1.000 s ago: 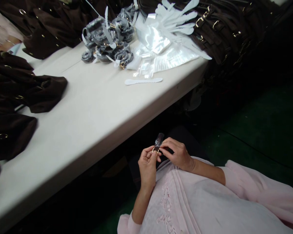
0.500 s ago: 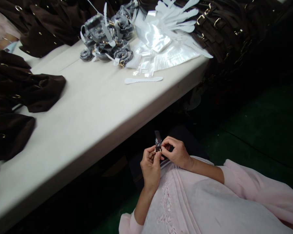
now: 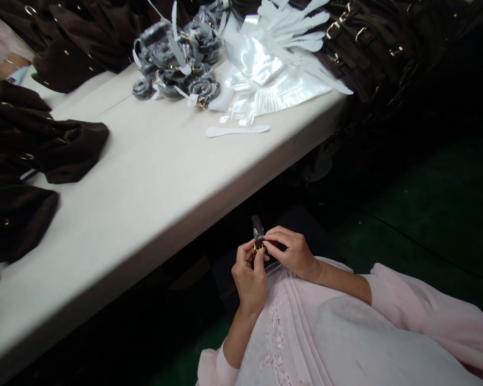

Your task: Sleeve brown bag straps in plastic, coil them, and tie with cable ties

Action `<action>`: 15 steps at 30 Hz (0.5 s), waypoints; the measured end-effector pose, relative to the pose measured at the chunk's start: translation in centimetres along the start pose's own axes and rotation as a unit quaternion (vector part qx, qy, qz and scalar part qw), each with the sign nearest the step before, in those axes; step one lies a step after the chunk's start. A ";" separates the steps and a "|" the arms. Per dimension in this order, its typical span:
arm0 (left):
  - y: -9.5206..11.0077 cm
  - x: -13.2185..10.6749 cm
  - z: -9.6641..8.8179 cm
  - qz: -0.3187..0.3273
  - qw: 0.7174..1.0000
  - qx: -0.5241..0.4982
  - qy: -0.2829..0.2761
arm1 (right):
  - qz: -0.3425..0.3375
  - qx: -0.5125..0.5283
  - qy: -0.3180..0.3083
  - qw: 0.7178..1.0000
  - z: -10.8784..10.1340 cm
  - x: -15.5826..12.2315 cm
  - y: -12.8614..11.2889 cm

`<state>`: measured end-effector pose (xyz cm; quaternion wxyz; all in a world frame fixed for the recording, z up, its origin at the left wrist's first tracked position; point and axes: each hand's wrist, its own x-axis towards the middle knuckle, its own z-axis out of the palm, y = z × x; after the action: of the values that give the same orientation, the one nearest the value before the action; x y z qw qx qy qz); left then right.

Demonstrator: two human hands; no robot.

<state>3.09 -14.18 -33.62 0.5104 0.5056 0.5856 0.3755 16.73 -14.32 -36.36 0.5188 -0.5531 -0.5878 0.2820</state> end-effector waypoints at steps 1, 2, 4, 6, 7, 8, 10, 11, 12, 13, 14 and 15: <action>-0.1 -0.1 -0.1 0.012 1.000 0.023 0.000 | -0.002 -0.003 -0.006 1.000 -0.1 0.0 0.0; -0.2 -0.2 -0.1 0.022 0.999 0.046 -0.001 | -0.003 -0.004 -0.011 1.000 -0.1 0.0 0.0; -0.3 -0.4 -0.3 0.037 0.996 0.080 -0.002 | -0.003 -0.008 -0.020 1.000 -0.1 0.0 0.0; -0.4 -0.5 -0.3 0.047 0.994 0.098 -0.001 | -0.006 -0.029 -0.025 0.999 0.0 -0.1 0.0; -0.4 -0.5 -0.3 0.050 0.993 0.103 -0.001 | -0.008 -0.047 -0.026 0.999 0.1 -0.1 0.0; -0.5 -0.5 -0.3 0.054 0.993 0.105 0.000 | -0.012 -0.068 -0.027 0.997 0.2 -0.1 0.0; -0.5 -0.5 -0.3 0.052 0.994 0.098 0.001 | -0.021 -0.106 -0.029 0.994 0.4 0.1 0.0; -0.5 -0.5 -0.2 0.046 0.995 0.088 0.003 | -0.028 -0.120 -0.029 0.992 0.4 0.3 0.0; -0.5 -0.4 -0.2 0.037 0.996 0.075 0.006 | -0.036 -0.132 -0.028 0.990 0.5 0.5 -0.1; -0.5 -0.3 -0.3 0.025 0.998 0.059 0.011 | -0.046 -0.142 -0.026 0.988 0.7 0.6 -0.1; -0.5 -0.2 -0.3 0.013 0.999 0.041 0.017 | -0.056 -0.151 -0.024 0.987 0.8 0.8 -0.2; -0.4 -0.2 -0.3 0.002 0.999 0.025 0.025 | -0.066 -0.161 -0.022 0.985 0.9 0.9 -0.2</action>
<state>2.70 -14.41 -33.95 0.4821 0.5095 0.6064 0.3745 15.97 -13.33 -36.19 0.4276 -0.5826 -0.6721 0.1612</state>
